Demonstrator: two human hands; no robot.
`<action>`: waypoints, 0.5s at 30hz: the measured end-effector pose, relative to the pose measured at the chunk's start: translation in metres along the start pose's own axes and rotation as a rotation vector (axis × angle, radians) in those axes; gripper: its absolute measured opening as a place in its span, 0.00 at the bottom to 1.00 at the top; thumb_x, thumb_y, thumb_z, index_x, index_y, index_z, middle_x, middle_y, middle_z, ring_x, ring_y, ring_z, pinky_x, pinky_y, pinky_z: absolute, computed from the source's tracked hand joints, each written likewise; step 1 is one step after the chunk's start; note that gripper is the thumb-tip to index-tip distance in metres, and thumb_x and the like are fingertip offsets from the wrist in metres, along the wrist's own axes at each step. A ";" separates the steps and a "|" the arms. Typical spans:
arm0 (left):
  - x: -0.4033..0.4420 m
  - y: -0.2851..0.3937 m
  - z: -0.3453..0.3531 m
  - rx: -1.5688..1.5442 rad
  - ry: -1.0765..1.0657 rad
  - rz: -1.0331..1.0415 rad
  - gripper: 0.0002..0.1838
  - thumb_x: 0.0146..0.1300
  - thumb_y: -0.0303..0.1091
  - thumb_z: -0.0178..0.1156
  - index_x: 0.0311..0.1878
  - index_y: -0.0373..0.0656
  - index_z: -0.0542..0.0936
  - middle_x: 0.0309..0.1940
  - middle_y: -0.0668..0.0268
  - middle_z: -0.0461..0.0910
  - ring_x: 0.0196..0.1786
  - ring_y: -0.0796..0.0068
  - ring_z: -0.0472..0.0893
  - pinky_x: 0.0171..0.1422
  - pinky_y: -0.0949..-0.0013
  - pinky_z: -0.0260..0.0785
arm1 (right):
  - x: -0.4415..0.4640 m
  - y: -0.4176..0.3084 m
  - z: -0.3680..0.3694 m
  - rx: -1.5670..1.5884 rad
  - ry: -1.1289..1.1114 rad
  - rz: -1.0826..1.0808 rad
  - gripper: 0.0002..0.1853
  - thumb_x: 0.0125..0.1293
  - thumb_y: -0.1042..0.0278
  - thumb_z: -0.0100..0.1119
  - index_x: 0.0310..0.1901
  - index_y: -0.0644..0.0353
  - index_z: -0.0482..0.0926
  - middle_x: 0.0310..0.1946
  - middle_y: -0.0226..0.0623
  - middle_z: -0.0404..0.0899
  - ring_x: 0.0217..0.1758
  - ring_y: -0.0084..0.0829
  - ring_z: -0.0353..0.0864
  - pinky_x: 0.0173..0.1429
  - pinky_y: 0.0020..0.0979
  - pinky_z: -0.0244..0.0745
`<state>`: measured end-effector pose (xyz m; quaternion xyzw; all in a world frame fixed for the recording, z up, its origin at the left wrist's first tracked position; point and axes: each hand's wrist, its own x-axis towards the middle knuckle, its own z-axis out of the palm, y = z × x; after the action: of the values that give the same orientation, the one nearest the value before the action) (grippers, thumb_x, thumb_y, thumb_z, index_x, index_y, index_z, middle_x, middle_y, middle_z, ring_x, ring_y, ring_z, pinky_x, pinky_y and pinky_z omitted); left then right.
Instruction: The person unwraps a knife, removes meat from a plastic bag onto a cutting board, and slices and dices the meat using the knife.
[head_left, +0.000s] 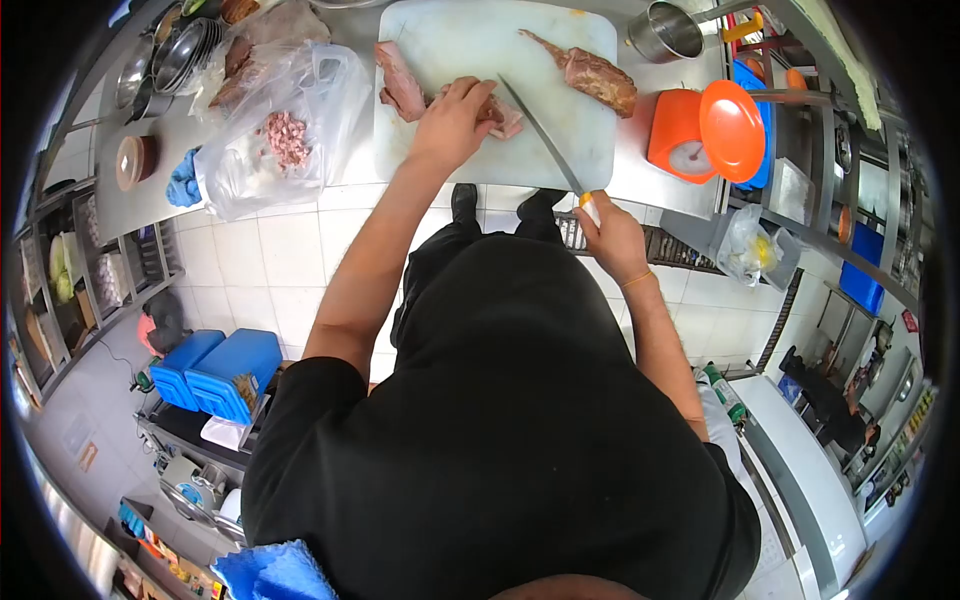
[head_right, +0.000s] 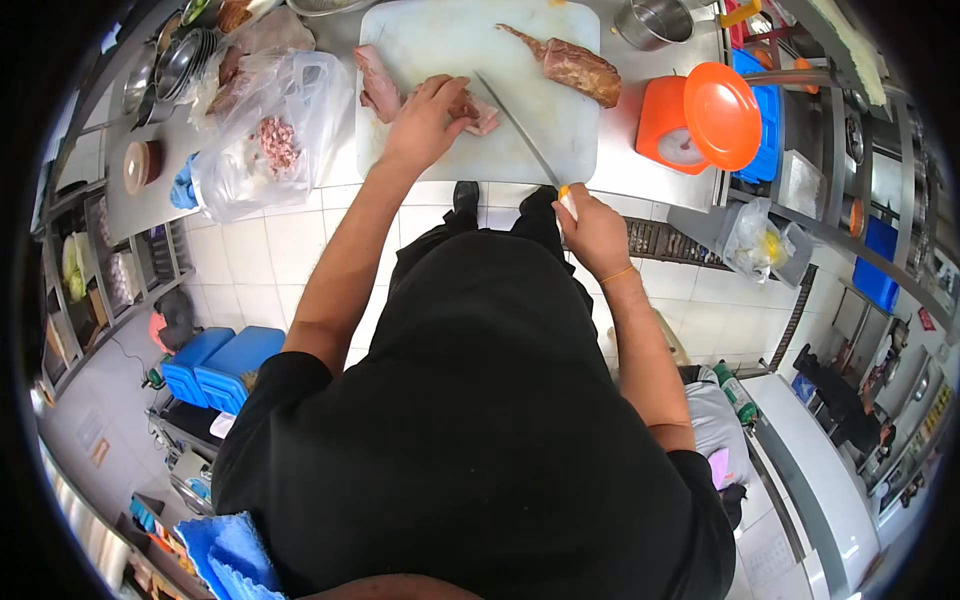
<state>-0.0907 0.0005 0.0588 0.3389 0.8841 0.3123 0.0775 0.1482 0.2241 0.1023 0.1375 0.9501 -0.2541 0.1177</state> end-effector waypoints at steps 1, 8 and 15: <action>-0.002 -0.001 0.001 0.000 -0.001 0.004 0.34 0.61 0.29 0.74 0.72 0.48 0.77 0.69 0.57 0.78 0.70 0.45 0.78 0.75 0.48 0.73 | -0.002 -0.007 0.002 -0.019 -0.004 0.009 0.20 0.79 0.51 0.60 0.56 0.62 0.76 0.37 0.54 0.88 0.39 0.60 0.88 0.44 0.56 0.81; -0.010 -0.017 0.011 0.024 0.082 0.082 0.35 0.61 0.31 0.72 0.73 0.45 0.76 0.70 0.56 0.77 0.72 0.45 0.76 0.78 0.48 0.71 | -0.022 -0.023 0.010 -0.114 0.049 0.051 0.19 0.79 0.51 0.61 0.55 0.60 0.77 0.41 0.51 0.89 0.41 0.58 0.89 0.43 0.55 0.82; 0.002 -0.010 0.008 0.109 -0.002 -0.016 0.35 0.61 0.38 0.71 0.73 0.44 0.76 0.71 0.51 0.76 0.74 0.45 0.75 0.78 0.47 0.70 | -0.028 -0.030 0.011 -0.104 0.022 0.115 0.20 0.79 0.51 0.61 0.57 0.60 0.78 0.43 0.50 0.89 0.45 0.57 0.89 0.46 0.54 0.82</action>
<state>-0.0953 0.0002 0.0460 0.3358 0.9025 0.2625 0.0625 0.1667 0.1877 0.1146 0.1885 0.9537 -0.1957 0.1287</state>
